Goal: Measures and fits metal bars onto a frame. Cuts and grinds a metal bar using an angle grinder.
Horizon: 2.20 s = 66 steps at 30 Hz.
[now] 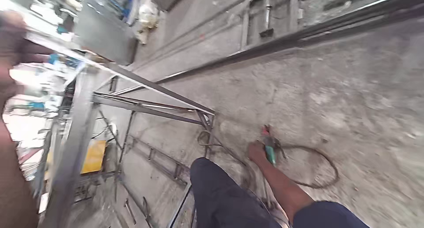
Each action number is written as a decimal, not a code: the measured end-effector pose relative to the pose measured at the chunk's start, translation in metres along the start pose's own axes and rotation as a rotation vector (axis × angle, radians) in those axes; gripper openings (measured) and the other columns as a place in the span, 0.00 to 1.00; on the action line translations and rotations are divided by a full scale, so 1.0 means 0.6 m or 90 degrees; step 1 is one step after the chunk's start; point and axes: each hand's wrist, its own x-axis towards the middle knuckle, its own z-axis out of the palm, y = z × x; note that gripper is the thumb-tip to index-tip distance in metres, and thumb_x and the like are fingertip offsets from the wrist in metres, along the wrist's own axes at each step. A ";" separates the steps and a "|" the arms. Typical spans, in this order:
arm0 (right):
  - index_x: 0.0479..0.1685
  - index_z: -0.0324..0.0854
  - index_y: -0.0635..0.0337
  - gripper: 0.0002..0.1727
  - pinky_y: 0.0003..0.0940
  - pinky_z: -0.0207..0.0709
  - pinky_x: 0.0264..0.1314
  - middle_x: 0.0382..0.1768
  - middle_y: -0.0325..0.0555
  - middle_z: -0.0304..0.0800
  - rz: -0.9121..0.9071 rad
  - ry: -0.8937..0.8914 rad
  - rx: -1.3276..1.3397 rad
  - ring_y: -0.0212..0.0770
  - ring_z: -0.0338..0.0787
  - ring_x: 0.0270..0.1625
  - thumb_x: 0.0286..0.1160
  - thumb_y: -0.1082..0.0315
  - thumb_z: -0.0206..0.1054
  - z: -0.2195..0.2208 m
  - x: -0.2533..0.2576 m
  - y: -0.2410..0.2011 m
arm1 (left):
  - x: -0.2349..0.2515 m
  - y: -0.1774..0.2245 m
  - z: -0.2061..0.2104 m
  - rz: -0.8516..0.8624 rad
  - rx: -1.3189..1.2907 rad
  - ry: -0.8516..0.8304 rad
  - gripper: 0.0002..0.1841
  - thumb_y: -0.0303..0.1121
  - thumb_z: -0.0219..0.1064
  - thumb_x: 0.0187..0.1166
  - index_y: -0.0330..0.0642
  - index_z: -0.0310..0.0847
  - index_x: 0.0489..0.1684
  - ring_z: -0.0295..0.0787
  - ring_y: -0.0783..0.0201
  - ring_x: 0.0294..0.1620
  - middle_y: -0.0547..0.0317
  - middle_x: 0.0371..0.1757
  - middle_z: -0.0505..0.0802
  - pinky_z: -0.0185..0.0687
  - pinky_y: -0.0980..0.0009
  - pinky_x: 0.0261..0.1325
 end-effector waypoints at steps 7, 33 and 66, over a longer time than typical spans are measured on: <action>0.81 0.66 0.74 0.52 0.72 0.63 0.81 0.84 0.79 0.59 0.000 0.001 -0.068 0.78 0.60 0.86 0.53 0.56 0.86 0.020 0.023 0.008 | 0.000 0.010 0.006 -0.001 0.039 0.135 0.26 0.47 0.74 0.80 0.45 0.71 0.69 0.95 0.67 0.31 0.65 0.45 0.92 0.97 0.68 0.37; 0.80 0.68 0.71 0.52 0.71 0.77 0.67 0.83 0.78 0.59 0.027 0.016 -0.055 0.80 0.65 0.82 0.49 0.59 0.88 0.025 0.027 0.002 | 0.027 0.013 0.020 -0.081 0.008 0.223 0.20 0.43 0.74 0.79 0.41 0.76 0.61 0.95 0.64 0.26 0.60 0.38 0.94 0.95 0.67 0.31; 0.59 0.87 0.50 0.19 0.36 0.90 0.44 0.46 0.49 0.95 -0.421 -0.629 0.786 0.40 0.94 0.43 0.70 0.58 0.76 -0.003 -0.390 -0.294 | -0.857 -0.183 0.127 -0.198 -0.183 -0.024 0.34 0.46 0.82 0.67 0.47 0.79 0.75 0.92 0.58 0.50 0.53 0.65 0.90 0.91 0.54 0.55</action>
